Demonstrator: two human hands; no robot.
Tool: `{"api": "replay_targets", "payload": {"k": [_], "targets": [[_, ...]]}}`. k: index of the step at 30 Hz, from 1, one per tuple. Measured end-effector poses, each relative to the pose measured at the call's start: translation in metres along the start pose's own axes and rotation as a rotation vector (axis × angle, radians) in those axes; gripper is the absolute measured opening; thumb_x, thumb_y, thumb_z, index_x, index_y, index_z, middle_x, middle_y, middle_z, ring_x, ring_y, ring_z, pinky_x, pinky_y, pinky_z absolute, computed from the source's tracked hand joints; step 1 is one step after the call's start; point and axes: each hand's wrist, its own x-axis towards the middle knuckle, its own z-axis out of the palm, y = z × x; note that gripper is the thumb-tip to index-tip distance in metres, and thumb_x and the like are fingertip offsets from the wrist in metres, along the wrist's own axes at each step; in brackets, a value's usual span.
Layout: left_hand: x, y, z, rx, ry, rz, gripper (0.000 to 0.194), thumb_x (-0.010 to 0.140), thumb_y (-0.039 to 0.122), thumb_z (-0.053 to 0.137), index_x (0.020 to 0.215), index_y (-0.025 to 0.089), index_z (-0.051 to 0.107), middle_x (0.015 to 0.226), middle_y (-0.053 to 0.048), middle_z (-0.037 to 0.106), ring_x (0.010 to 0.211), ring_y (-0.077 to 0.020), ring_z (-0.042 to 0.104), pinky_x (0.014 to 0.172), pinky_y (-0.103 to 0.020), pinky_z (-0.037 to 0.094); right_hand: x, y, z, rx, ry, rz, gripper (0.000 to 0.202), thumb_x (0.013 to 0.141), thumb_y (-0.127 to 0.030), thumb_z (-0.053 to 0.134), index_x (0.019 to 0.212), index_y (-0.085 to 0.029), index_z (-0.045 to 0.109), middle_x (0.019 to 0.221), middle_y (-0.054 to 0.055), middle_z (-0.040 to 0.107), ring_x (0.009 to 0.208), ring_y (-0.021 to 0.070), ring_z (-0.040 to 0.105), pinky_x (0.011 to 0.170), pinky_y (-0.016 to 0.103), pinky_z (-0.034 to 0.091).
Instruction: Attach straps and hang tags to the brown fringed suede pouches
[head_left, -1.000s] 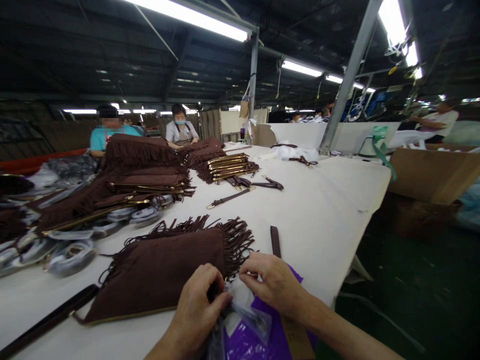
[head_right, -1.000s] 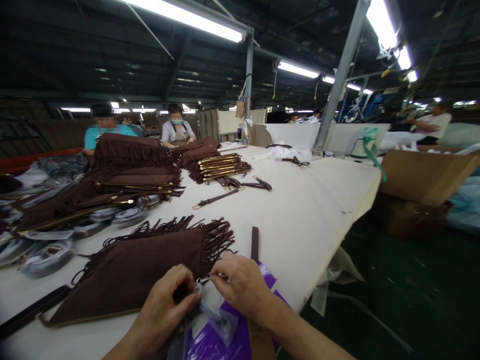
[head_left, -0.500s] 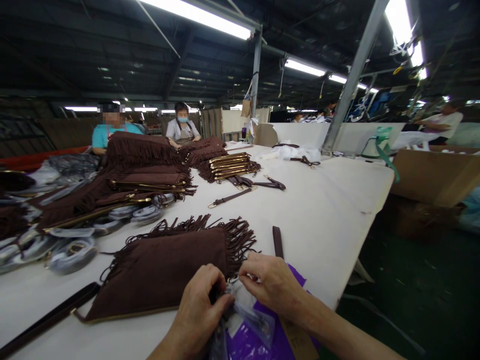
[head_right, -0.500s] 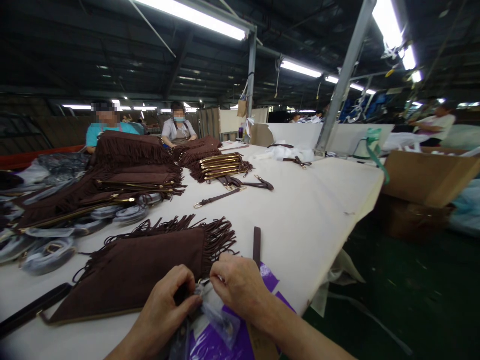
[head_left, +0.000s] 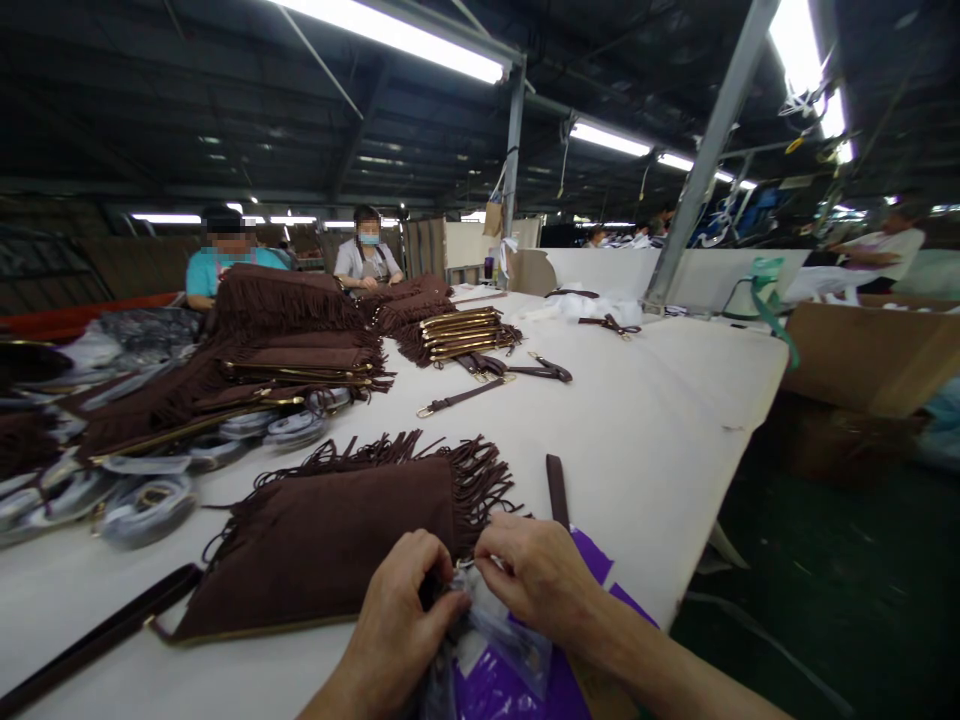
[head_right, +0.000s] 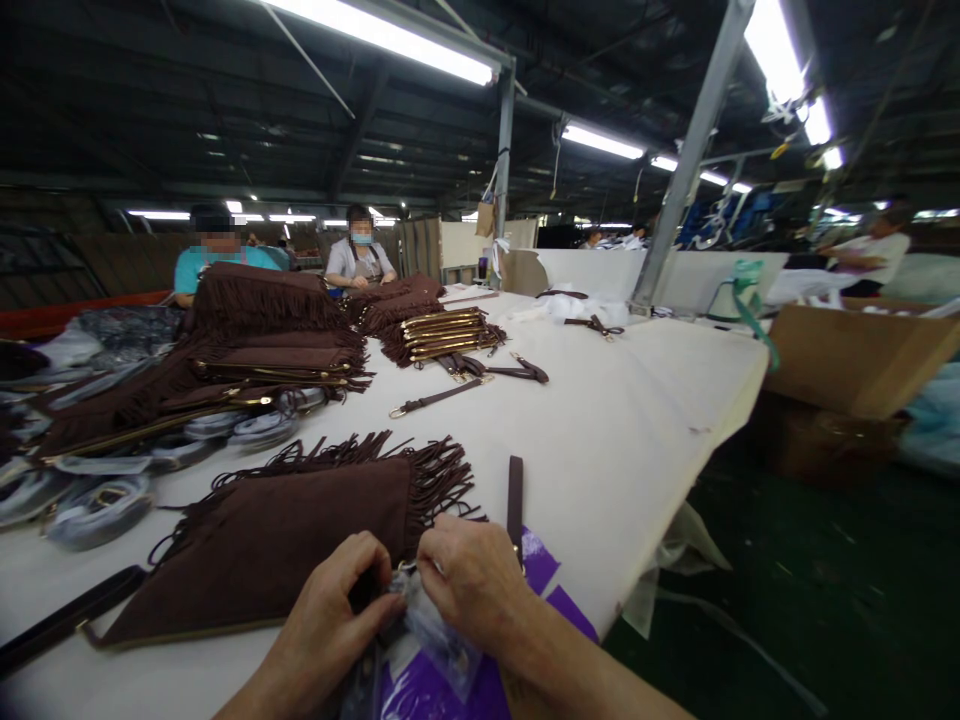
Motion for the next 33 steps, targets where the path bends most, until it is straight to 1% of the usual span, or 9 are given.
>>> {"api": "replay_targets", "payload": {"k": [4, 7, 9, 11, 15, 18, 22, 29, 33], "targets": [[-0.001, -0.001, -0.001, -0.007, 0.008, -0.008, 0.012, 0.070, 0.016, 0.059, 0.071, 0.020, 0.048, 0.075, 0.000, 0.055, 0.074, -0.0181, 0.052, 0.068, -0.028, 0.038, 0.000, 0.001, 0.000, 0.054, 0.005, 0.005, 0.013, 0.079, -0.008, 0.062, 0.073, -0.020, 0.064, 0.070, -0.002, 0.060, 0.063, 0.0134, 0.057, 0.056, 0.025, 0.031], [-0.003, 0.000, -0.002, -0.038, 0.012, -0.013, 0.009, 0.081, 0.024, 0.054, 0.074, 0.020, 0.049, 0.075, 0.000, 0.057, 0.073, -0.0178, 0.054, 0.069, -0.028, 0.039, 0.001, -0.001, 0.003, 0.100, -0.006, -0.003, 0.013, 0.080, -0.009, 0.063, 0.074, -0.020, 0.065, 0.071, -0.002, 0.061, 0.064, 0.0136, 0.058, 0.057, 0.024, 0.033], [-0.003, 0.001, -0.004, -0.073, 0.008, -0.016, 0.015, 0.088, 0.028, 0.046, 0.076, 0.020, 0.051, 0.074, -0.001, 0.058, 0.071, -0.0172, 0.055, 0.068, -0.028, 0.040, 0.002, -0.002, 0.005, 0.118, -0.019, -0.005, 0.013, 0.080, -0.009, 0.063, 0.075, -0.020, 0.066, 0.071, -0.002, 0.062, 0.066, 0.0140, 0.059, 0.058, 0.024, 0.034], [-0.003, 0.002, -0.006, -0.086, 0.006, -0.017, 0.021, 0.091, 0.027, 0.040, 0.078, 0.020, 0.055, 0.075, -0.002, 0.061, 0.071, -0.0174, 0.056, 0.069, -0.027, 0.041, 0.002, -0.003, 0.006, 0.134, -0.030, -0.003, 0.013, 0.081, -0.009, 0.062, 0.076, -0.020, 0.067, 0.072, -0.001, 0.063, 0.067, 0.0144, 0.060, 0.059, 0.024, 0.036], [0.001, 0.004, -0.011, -0.009, -0.040, 0.018, 0.026, 0.087, 0.019, 0.041, 0.082, 0.019, 0.066, 0.081, -0.005, 0.066, 0.079, -0.0198, 0.060, 0.074, -0.029, 0.042, 0.001, -0.003, 0.008, 0.172, -0.032, 0.001, 0.013, 0.081, -0.009, 0.060, 0.076, -0.020, 0.067, 0.072, 0.000, 0.064, 0.068, 0.0153, 0.061, 0.060, 0.024, 0.037], [0.005, 0.006, -0.018, 0.023, -0.097, 0.059, 0.029, 0.083, 0.013, 0.042, 0.083, 0.020, 0.071, 0.080, -0.005, 0.066, 0.079, -0.0192, 0.060, 0.072, -0.027, 0.042, 0.000, -0.002, 0.010, 0.205, -0.012, -0.006, 0.014, 0.081, -0.010, 0.060, 0.075, -0.020, 0.067, 0.071, 0.000, 0.064, 0.067, 0.0153, 0.060, 0.060, 0.024, 0.037], [0.008, 0.008, -0.026, 0.021, -0.157, 0.030, 0.029, 0.081, 0.013, 0.047, 0.082, 0.021, 0.075, 0.080, -0.004, 0.065, 0.076, -0.0171, 0.061, 0.069, -0.025, 0.042, -0.001, 0.000, 0.012, 0.248, -0.006, -0.032, 0.013, 0.081, -0.009, 0.061, 0.075, -0.019, 0.067, 0.072, 0.000, 0.064, 0.068, 0.0152, 0.061, 0.061, 0.024, 0.037], [0.011, 0.006, -0.026, 0.031, -0.181, 0.002, 0.024, 0.079, 0.013, 0.052, 0.079, 0.020, 0.075, 0.080, -0.003, 0.066, 0.076, -0.0160, 0.061, 0.068, -0.024, 0.041, 0.001, 0.002, 0.008, 0.270, -0.055, -0.031, 0.013, 0.081, -0.007, 0.064, 0.077, -0.019, 0.069, 0.074, -0.001, 0.064, 0.069, 0.0147, 0.061, 0.062, 0.023, 0.038], [0.011, 0.005, -0.021, 0.111, -0.171, 0.030, 0.022, 0.081, 0.014, 0.049, 0.073, 0.020, 0.069, 0.078, -0.003, 0.064, 0.075, -0.0169, 0.060, 0.067, -0.025, 0.039, 0.002, 0.003, 0.007, 0.282, -0.087, -0.024, 0.014, 0.081, -0.008, 0.064, 0.077, -0.020, 0.070, 0.074, -0.001, 0.064, 0.069, 0.0150, 0.061, 0.063, 0.024, 0.039]]}}
